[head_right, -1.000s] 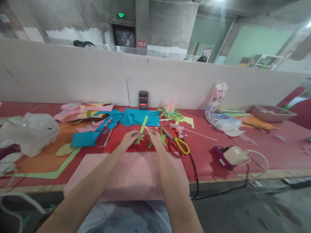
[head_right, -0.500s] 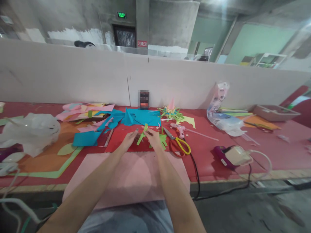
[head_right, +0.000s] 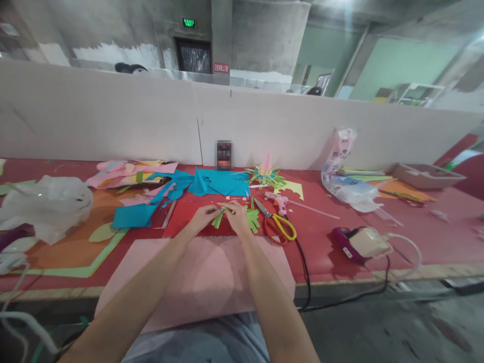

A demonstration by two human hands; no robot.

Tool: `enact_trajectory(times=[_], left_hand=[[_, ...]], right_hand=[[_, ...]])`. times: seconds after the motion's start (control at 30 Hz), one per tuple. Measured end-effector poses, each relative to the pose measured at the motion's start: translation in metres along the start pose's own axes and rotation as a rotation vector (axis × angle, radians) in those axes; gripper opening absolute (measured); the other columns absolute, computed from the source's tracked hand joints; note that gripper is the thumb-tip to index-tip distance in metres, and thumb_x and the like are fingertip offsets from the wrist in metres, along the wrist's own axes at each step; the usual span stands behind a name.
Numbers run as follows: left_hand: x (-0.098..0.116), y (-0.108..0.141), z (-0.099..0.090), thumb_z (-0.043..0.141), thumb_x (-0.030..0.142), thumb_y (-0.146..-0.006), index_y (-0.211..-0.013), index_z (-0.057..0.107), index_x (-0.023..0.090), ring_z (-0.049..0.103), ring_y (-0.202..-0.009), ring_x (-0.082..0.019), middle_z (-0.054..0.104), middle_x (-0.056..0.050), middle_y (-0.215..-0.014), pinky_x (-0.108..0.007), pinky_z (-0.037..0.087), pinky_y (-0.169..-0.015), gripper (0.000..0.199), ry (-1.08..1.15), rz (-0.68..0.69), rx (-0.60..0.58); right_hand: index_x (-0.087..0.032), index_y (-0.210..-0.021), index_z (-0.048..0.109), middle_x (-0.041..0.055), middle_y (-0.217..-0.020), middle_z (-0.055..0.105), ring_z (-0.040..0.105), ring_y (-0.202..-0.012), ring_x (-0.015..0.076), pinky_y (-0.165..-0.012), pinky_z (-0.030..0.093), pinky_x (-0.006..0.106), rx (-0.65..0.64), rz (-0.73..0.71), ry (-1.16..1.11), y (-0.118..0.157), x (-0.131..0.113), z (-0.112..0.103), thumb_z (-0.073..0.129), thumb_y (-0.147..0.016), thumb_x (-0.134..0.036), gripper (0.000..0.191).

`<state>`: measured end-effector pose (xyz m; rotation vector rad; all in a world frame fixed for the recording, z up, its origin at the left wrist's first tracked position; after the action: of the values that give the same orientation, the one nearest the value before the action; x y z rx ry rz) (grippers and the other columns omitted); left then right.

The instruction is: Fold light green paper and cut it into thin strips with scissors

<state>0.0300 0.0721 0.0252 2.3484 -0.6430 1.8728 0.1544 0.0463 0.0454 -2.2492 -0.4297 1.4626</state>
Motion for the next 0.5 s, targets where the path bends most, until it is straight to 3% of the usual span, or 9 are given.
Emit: enact_trajectory(times=[0.2,0.37,0.5], left_hand=[[-0.002,0.0,-0.004,0.055,0.044,-0.069,-0.067,0.058,0.014,0.044,-0.05,-0.008,0.052,0.003,-0.056,-0.02,0.035,-0.051,0.03,-0.002,-0.014,0.048],[-0.005,-0.002,-0.004,0.054,0.044,-0.069,-0.067,0.058,0.014,0.047,-0.055,-0.009,0.054,0.002,-0.059,-0.021,0.037,-0.055,0.03,-0.012,0.015,0.048],[-0.003,0.0,-0.001,0.053,0.044,-0.071,-0.067,0.058,0.015,0.051,-0.058,-0.011,0.057,0.001,-0.062,-0.022,0.04,-0.058,0.03,-0.037,0.033,0.011]], right_hand=[[-0.023,-0.11,0.058,-0.0001,-0.072,0.058,0.043,-0.049,0.008,-0.044,0.034,0.02,0.132,0.202,-0.202,0.001,0.01,-0.011,0.043,-0.08,-0.042,0.039],[-0.017,-0.08,0.064,-0.0018,-0.053,0.05,0.039,-0.041,0.0078,-0.04,0.031,0.02,0.138,0.289,-0.212,0.0,0.017,-0.008,0.05,-0.073,-0.052,0.038],[-0.017,-0.075,0.064,-0.0018,-0.052,0.051,0.04,-0.044,0.0087,-0.043,0.032,0.021,0.113,0.252,-0.163,-0.002,0.017,-0.004,0.054,-0.068,-0.053,0.038]])
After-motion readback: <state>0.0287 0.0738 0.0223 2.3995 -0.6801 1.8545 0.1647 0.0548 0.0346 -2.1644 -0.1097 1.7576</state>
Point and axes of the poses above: each hand's wrist, its own y-axis away from the middle knuckle, its own z-axis out of the palm, x = y × z, the point moved 6 cm from there along -y, towards the middle knuckle
